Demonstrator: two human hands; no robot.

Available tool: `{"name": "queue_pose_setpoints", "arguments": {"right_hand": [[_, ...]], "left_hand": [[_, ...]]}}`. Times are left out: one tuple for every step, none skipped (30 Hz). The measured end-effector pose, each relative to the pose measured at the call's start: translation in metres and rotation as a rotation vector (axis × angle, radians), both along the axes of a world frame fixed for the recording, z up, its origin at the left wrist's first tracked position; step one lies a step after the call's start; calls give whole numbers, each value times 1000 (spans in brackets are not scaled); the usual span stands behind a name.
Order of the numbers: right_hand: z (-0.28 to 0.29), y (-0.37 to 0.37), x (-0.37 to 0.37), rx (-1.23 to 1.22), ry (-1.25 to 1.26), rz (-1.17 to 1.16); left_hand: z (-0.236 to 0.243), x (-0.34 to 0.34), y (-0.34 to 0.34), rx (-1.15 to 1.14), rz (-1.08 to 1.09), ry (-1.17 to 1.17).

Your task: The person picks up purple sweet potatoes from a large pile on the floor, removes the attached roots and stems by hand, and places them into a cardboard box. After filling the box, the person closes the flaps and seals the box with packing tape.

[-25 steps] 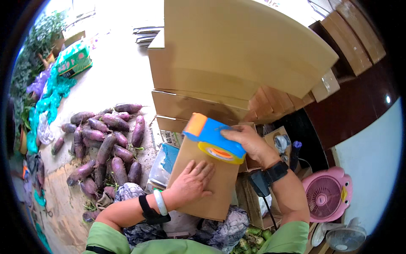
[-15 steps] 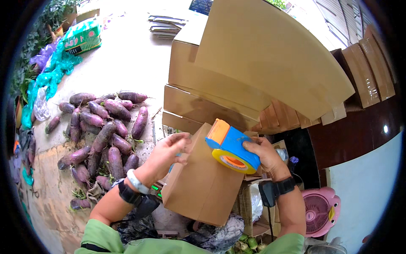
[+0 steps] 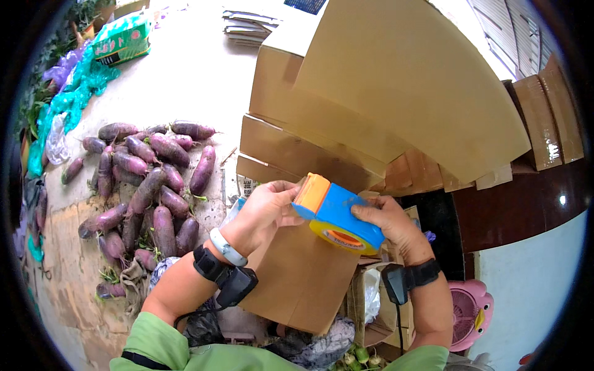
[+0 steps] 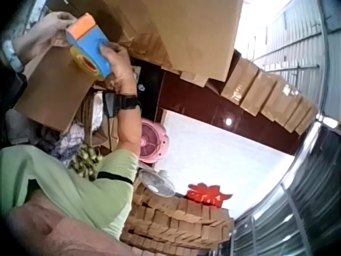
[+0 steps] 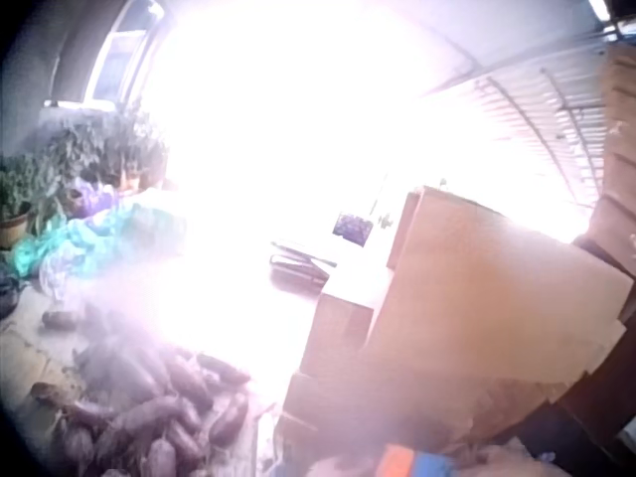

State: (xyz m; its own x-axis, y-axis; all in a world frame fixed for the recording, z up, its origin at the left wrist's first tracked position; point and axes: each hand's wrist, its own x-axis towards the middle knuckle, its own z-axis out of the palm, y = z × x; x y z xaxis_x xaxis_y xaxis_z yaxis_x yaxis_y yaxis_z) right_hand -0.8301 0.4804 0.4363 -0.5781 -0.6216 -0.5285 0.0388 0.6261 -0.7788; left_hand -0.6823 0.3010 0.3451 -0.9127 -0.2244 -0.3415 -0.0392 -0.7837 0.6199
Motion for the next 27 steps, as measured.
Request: {"name": "queue_pose_setpoints", "arguments": {"right_hand": [[2, -6, 2, 11, -4, 14], [4, -11, 4, 22, -7, 29], [8, -18, 5, 63, 26, 64], [11, -23, 6, 90, 44, 83], [14, -28, 7, 117, 62, 102], [17, -33, 8, 142, 80, 125], [19, -38, 9, 164, 91, 131], [22, -42, 11, 186, 101, 138], [23, -45, 11, 210, 114, 143], [22, -46, 11, 206, 100, 142], [21, -47, 11, 203, 85, 142], [22, -47, 10, 201, 77, 135], [23, -49, 10, 211, 73, 136], [24, -51, 11, 220, 68, 136], [25, -53, 12, 227, 64, 135], [27, -54, 12, 243, 66, 136], [29, -54, 11, 259, 67, 138], [29, -55, 9, 274, 64, 139], [29, -56, 8, 293, 74, 139], [29, -57, 7, 312, 84, 139], [31, -57, 8, 331, 100, 137], [32, -58, 7, 353, 118, 140], [32, -59, 7, 374, 135, 143], [31, -61, 6, 392, 148, 147], [32, -62, 6, 418, 158, 157], [33, -64, 6, 443, 167, 167], [34, -65, 7, 470, 176, 173]], "left_hand": [[-3, -1, -2, -20, 15, -13], [-9, -3, -4, -76, 41, -17], [-15, -6, -7, -131, 68, -15], [-20, -8, -8, -186, 95, -14], [-24, -10, -7, -167, 143, -3], [-27, -11, -7, -180, 157, 4], [-30, -11, -6, -194, 172, 11], [-32, -12, -7, -207, 186, 17], [-33, -12, -7, -205, 199, 9], [-37, -12, -9, -228, 213, 14], [-42, -12, -11, -251, 225, 18], [-44, -13, -13, -271, 234, 29], [-46, -14, -13, -296, 233, 16], [-47, -14, -14, -321, 231, 3], [-48, -14, -15, -348, 229, -10], [-53, -14, -19, -364, 257, -32], [-63, -13, -27, -379, 283, -55], [-73, -13, -33, -396, 308, -83], [-81, -13, -36, -342, 343, -107], [-89, -13, -41, -377, 346, -124], [-97, -13, -46, -411, 349, -133], [-105, -13, -50, -446, 354, -142], [-115, -13, -54, -466, 382, -147], [-125, -12, -57, -478, 390, -178], [-134, -11, -60, -490, 398, -209], [-142, -12, -61, -503, 406, -240], [-150, -14, -57, -567, 400, -254]]}}
